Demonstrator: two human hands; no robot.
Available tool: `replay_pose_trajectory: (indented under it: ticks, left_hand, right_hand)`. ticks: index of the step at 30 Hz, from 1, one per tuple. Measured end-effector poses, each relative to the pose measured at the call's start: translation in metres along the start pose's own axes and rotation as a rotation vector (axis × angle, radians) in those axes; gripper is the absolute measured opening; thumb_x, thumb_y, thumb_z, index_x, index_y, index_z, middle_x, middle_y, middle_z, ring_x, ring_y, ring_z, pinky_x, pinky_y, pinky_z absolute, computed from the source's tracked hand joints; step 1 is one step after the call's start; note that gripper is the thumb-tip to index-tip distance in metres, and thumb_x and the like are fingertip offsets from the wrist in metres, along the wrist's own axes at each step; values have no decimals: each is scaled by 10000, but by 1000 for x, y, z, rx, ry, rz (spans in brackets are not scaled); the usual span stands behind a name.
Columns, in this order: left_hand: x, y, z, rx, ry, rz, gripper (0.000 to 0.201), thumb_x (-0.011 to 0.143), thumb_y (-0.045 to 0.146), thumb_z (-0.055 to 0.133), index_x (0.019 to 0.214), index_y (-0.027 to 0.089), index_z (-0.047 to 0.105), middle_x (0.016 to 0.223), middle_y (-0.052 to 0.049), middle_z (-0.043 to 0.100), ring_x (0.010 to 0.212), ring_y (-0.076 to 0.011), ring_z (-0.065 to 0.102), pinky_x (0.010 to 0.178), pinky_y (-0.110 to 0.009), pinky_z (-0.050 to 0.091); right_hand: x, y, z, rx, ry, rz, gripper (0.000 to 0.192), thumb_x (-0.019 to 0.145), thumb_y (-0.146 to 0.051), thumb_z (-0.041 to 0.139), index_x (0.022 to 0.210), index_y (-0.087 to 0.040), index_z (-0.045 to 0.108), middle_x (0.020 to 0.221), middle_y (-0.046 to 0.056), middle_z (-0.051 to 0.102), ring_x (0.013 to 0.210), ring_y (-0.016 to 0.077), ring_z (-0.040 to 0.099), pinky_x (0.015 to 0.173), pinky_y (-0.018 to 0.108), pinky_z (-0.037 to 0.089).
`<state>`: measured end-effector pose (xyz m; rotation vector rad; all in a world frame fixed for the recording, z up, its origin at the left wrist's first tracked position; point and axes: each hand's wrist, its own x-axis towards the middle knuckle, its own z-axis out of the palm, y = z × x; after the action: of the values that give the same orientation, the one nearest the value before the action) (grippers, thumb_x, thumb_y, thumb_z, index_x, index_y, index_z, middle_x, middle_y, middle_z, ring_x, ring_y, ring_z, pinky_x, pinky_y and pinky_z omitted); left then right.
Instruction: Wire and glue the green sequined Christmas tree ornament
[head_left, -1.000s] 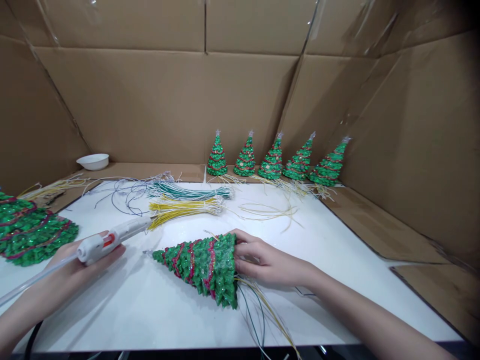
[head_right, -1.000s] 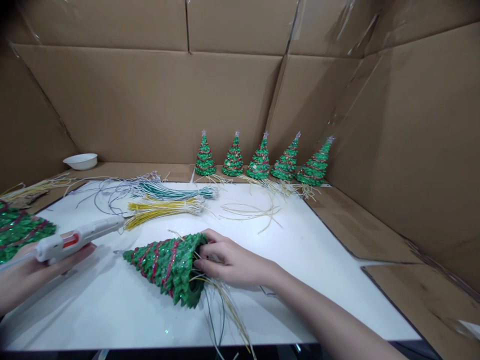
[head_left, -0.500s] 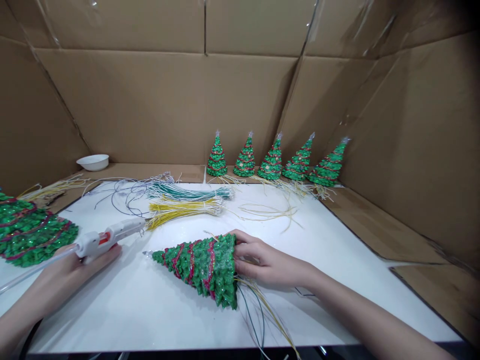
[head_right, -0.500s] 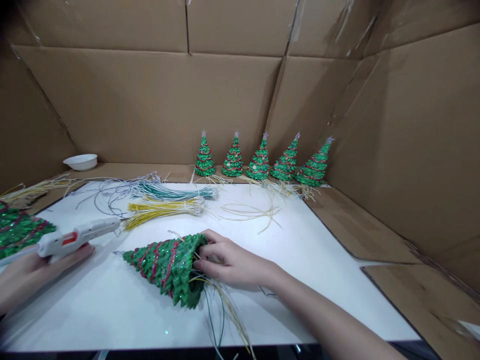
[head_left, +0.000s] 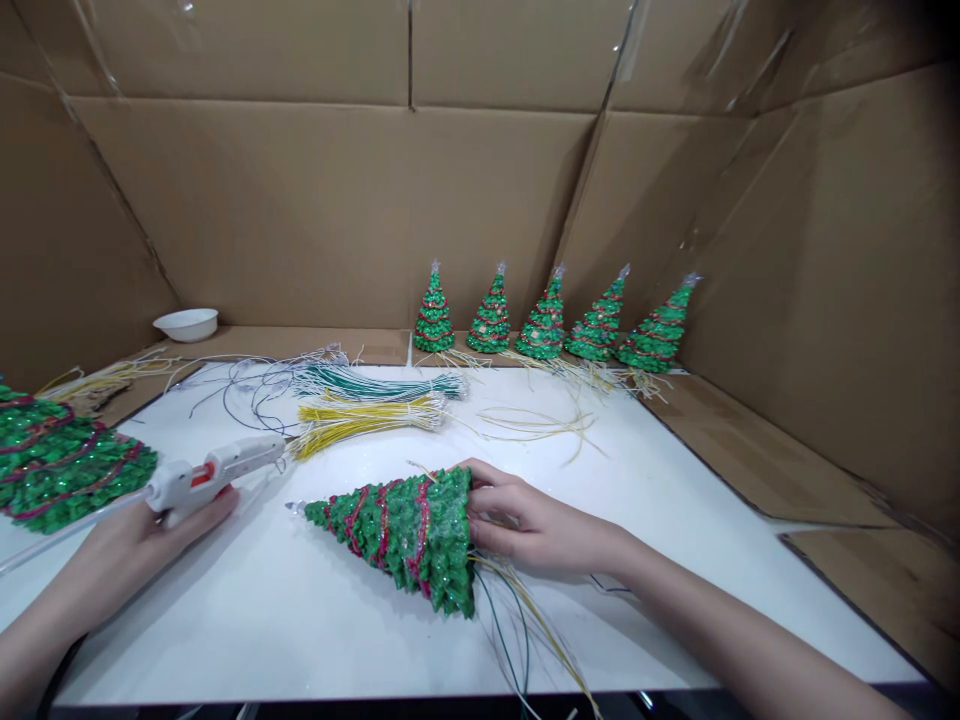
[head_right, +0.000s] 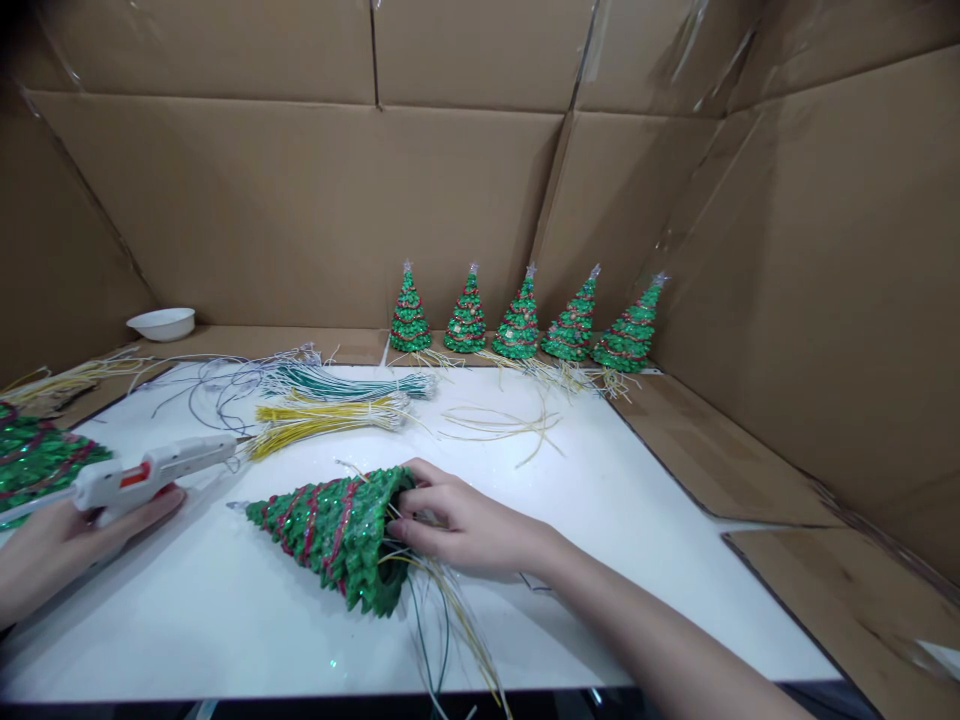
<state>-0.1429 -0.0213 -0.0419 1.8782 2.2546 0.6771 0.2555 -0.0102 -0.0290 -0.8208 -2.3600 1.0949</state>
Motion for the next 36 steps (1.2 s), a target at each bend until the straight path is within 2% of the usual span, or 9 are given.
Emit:
replay_pose_trajectory:
  ticks: [4,12,18,22,26,36]
  left_hand:
    - [2,-4,-2,-18,-99,-76,618,732,734,526,971,195,711,749,24,712,785,-311,644,717,-309,439]
    - [9,-20,-2,-40,-151,-66,765,683,764,513,1142,171,664,999,-60,732,979,-350,625,783,-354,460]
    - [13,-26,-2,-21,-196,-75,793,680,762,528,1194,167,636,1066,-62,719,1021,-357,620,746,-345,487]
    - [13,-26,-3,-32,-203,-107,804,708,772,521,1257,188,592,1122,-56,713,1082,-355,608,842,-380,480]
    - [16,-31,-6,-39,-248,-163,807,645,794,562,1181,195,638,1102,-45,729,1067,-343,629,907,-389,479]
    - [17,-33,-5,-34,-190,-164,807,600,769,604,1139,172,674,1083,-57,750,1051,-363,658,857,-400,541]
  right_hand:
    - [0,0,0,-1,-6,2,245,979,-304,487,796,-175,588,1107,80,506,1001,202,533,927,375,447]
    - [1,-1,0,10,-2,1,265,969,-310,489,752,-175,559,1069,81,505,987,208,537,904,380,452]
    - [1,0,0,-2,-6,-4,255,971,-300,483,769,-174,576,1094,87,508,994,209,536,915,388,447]
    - [0,-1,0,-11,-5,5,249,971,-291,489,766,-177,572,1079,82,512,984,207,539,900,379,456]
    - [0,-3,-1,-25,-16,15,241,977,-293,487,793,-177,591,1104,85,515,983,206,542,905,380,458]
    - [-1,-3,0,-48,-26,38,244,985,-332,491,832,-190,618,1139,74,518,996,202,543,931,370,454]
